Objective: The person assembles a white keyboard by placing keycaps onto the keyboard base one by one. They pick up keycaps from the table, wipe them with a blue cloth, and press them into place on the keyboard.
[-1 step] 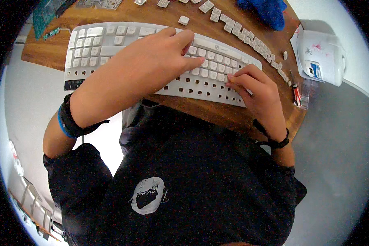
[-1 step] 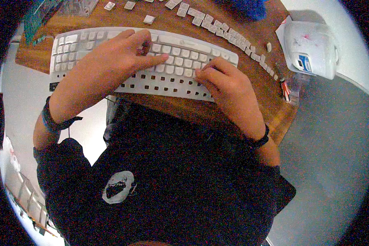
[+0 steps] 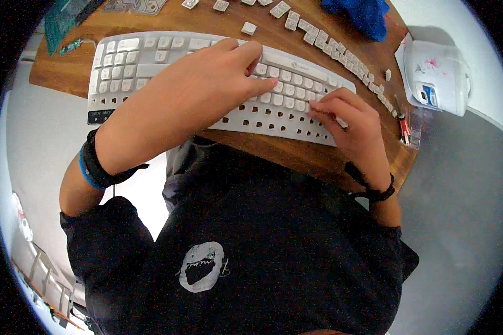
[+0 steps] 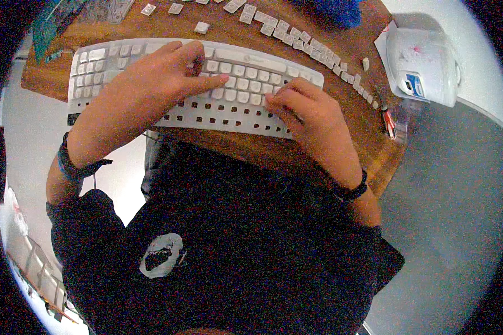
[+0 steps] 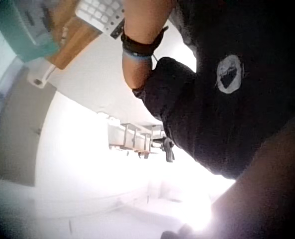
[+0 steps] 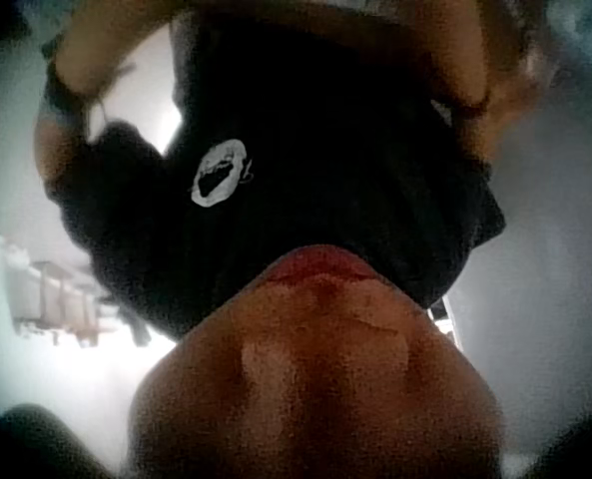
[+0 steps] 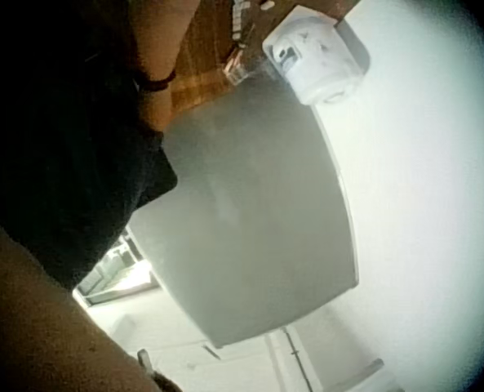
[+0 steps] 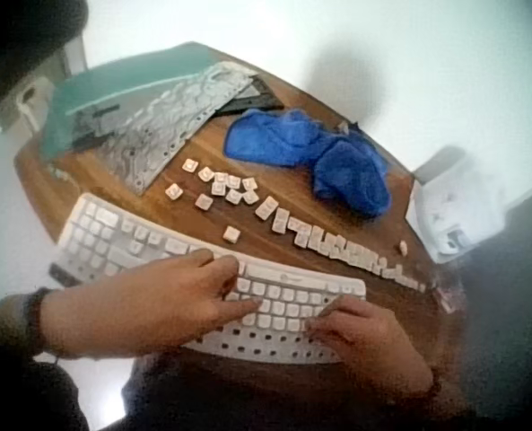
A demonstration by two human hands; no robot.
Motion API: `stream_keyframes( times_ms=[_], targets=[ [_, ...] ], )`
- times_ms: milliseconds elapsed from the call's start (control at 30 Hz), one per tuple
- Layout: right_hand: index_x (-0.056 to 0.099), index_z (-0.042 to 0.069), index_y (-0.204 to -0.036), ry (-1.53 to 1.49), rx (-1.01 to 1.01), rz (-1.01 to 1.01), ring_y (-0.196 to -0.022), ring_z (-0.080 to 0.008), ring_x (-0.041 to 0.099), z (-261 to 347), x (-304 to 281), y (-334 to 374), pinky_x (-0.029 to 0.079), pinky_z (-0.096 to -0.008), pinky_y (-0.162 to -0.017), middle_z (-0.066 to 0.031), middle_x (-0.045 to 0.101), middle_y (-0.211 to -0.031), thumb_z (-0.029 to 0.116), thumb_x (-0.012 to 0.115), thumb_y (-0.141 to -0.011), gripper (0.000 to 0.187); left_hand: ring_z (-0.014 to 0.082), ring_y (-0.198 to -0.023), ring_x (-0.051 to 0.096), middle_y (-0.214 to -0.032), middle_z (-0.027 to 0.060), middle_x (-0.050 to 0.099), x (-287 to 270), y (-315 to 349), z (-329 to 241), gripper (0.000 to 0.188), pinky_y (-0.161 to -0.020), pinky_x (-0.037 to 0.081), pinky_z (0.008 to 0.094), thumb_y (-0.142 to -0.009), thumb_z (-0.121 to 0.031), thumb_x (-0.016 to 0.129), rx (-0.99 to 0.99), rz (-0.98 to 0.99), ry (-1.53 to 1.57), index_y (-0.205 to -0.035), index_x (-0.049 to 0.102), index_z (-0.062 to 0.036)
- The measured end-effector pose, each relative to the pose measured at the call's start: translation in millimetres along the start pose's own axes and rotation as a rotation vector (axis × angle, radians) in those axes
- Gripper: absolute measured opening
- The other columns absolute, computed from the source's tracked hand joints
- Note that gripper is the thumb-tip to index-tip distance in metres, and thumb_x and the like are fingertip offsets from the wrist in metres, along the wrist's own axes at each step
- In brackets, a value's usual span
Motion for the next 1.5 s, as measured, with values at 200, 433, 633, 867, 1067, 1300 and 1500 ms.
stream_keyframes(
  times_ms=[200, 433, 633, 867, 1067, 1300, 1500],
  targets=[
    [0.073, 0.011, -0.138, -0.139, 0.190, -0.220, -0.092, -0.0251, 0.077, -28, -20, -6, 0.062, -0.0384, -0.083, -0.0130, 0.078, -0.111, 0.013, 0.076, -0.102, 0.037, 0.0352, -0.110, 0.069, -0.122, 0.0135, 0.065, -9, -4, 8, 0.069, -0.098, 0.058, 0.0423, -0.093, 0.000, 0.062, -0.087, 0.080, 0.082, -0.156, 0.063, -0.0278],
    [0.075, 0.014, -0.136, -0.212, -0.234, -0.189, -0.099, -0.0287, 0.075, -3, -35, -25, 0.063, -0.0383, -0.086, -0.0094, 0.074, -0.112, 0.007, 0.083, -0.092, 0.045, 0.0239, -0.121, 0.071, -0.143, 0.0105, 0.064, -18, -25, -5, 0.087, -0.092, 0.066, 0.0375, -0.091, 0.014, 0.069, -0.255, -0.069, 0.596, -0.166, 0.049, -0.0255],
    [0.080, 0.006, -0.124, -0.285, -0.420, -0.127, -0.097, -0.0210, 0.074, 8, -28, -19, 0.062, -0.0320, -0.082, -0.0104, 0.073, -0.117, -0.003, 0.088, -0.083, 0.042, 0.0251, -0.124, 0.072, -0.153, 0.0103, 0.057, 8, -60, -26, 0.098, -0.102, 0.066, 0.0353, -0.089, 0.019, 0.072, -0.285, -0.063, 0.932, -0.171, 0.036, -0.0210],
    [0.079, 0.005, -0.122, -0.315, -0.283, -0.186, -0.094, -0.0208, 0.074, -24, -35, -2, 0.061, -0.0332, -0.079, -0.0092, 0.073, -0.108, -0.005, 0.086, -0.083, 0.040, 0.0255, -0.129, 0.070, -0.151, 0.0093, 0.059, 17, -86, -44, 0.099, -0.104, 0.064, 0.0385, -0.089, 0.013, 0.077, -0.172, -0.024, 0.808, -0.172, 0.034, -0.0213],
    [0.075, 0.009, -0.119, -0.308, -0.209, -0.141, -0.091, -0.0278, 0.077, -46, -42, 5, 0.062, -0.0389, -0.079, -0.0106, 0.074, -0.103, 0.007, 0.084, -0.089, 0.030, 0.0324, -0.123, 0.069, -0.143, 0.0135, 0.065, 24, -89, -50, 0.097, -0.106, 0.059, 0.0448, -0.088, -0.001, 0.084, -0.118, 0.036, 0.481, -0.171, 0.037, -0.0206],
    [0.073, 0.007, -0.117, -0.269, -0.094, -0.130, -0.096, -0.0281, 0.077, -82, -42, 25, 0.061, -0.0384, -0.084, -0.0128, 0.075, -0.106, 0.005, 0.081, -0.089, 0.029, 0.0402, -0.130, 0.063, -0.144, 0.0147, 0.064, 28, -83, -55, 0.081, -0.112, 0.054, 0.0470, -0.091, -0.012, 0.082, -0.052, 0.067, 0.209, -0.164, 0.048, -0.0192],
    [0.073, 0.002, -0.116, -0.244, -0.129, -0.005, -0.101, -0.0234, 0.071, -87, -41, 28, 0.058, -0.0351, -0.089, -0.0091, 0.070, -0.110, -0.003, 0.082, -0.086, 0.031, 0.0372, -0.131, 0.063, -0.144, 0.0132, 0.063, 29, -84, -54, 0.059, -0.111, 0.055, 0.0467, -0.094, -0.013, 0.078, -0.091, 0.175, 0.131, -0.150, 0.064, -0.0209]
  ],
)
Point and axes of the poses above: each hand's wrist, its own y-axis away from the middle knuckle, its own x-axis out of the palm, z = x × y, the point moved 7 cm from there along -y, towards the middle knuckle
